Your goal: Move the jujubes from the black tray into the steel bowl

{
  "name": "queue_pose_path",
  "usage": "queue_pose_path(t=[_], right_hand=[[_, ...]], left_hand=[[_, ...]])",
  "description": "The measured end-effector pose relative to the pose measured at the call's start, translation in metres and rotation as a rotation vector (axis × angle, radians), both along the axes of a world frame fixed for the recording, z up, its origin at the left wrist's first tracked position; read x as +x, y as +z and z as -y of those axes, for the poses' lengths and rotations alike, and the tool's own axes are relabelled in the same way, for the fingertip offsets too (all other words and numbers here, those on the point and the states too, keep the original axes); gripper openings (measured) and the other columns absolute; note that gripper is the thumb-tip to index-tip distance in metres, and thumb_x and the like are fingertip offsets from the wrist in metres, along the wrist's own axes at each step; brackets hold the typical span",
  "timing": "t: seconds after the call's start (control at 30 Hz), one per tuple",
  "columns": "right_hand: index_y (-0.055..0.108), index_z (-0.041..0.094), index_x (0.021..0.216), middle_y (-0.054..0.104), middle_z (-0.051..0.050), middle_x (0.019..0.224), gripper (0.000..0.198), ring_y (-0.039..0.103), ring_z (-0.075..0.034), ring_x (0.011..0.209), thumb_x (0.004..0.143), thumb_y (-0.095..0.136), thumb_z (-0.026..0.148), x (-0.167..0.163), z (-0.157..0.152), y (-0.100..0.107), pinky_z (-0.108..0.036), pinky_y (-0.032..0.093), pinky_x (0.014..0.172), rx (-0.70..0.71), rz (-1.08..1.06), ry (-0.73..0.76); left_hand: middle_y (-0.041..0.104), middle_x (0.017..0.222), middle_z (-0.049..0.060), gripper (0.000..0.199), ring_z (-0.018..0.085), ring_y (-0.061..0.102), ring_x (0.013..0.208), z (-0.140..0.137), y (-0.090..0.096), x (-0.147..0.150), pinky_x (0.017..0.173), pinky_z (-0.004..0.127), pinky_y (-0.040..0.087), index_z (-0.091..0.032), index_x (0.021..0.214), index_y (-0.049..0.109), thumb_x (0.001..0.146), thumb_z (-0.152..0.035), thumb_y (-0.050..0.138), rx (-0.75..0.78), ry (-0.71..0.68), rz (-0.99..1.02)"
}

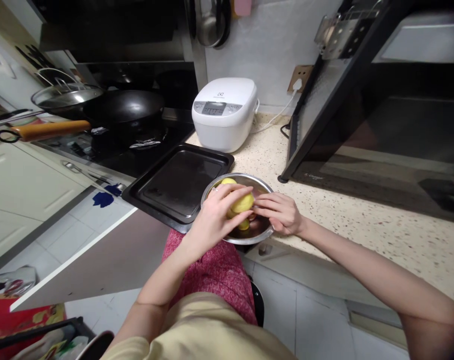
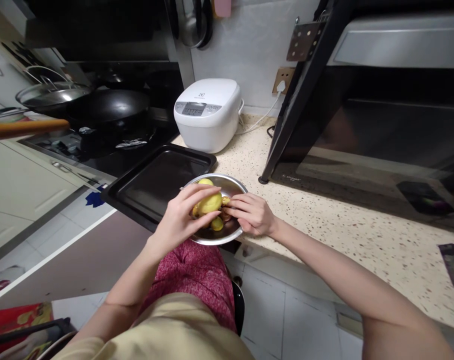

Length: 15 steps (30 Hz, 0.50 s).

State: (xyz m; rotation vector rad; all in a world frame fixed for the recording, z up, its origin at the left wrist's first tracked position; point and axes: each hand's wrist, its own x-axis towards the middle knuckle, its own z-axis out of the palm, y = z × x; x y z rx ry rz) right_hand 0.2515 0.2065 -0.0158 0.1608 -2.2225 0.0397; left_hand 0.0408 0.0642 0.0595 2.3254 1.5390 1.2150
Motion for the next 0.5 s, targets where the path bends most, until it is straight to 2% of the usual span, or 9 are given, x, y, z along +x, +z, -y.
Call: queue_pose_path(t=[0.17, 0.5], right_hand=[[0.075, 0.016, 0.101, 0.079, -0.013, 0.098, 0.041, 0.073, -0.027, 0.103, 0.103, 0.035, 0.027, 0.001, 0.0, -0.001, -0.043, 0.06, 0.078, 0.022, -0.03, -0.078], [0.074, 0.017, 0.099, 0.079, -0.012, 0.093, 0.035, 0.072, -0.028, 0.1, 0.1, 0.04, 0.025, 0.001, -0.001, -0.003, -0.043, 0.058, 0.077, -0.009, -0.064, -0.085]], left_hand=[[0.065, 0.129, 0.009, 0.041, 0.026, 0.064, 0.118, -0.012, -0.007, 0.019, 0.106, 0.043, 0.05, -0.023, 0.139, 0.058, 0.1, -0.032, 0.066, -0.028, 0.015, -0.106], [0.064, 0.128, 0.009, 0.046, 0.027, 0.065, 0.114, -0.016, -0.014, 0.023, 0.101, 0.042, 0.054, -0.024, 0.143, 0.055, 0.099, -0.033, 0.066, -0.101, 0.076, -0.145]])
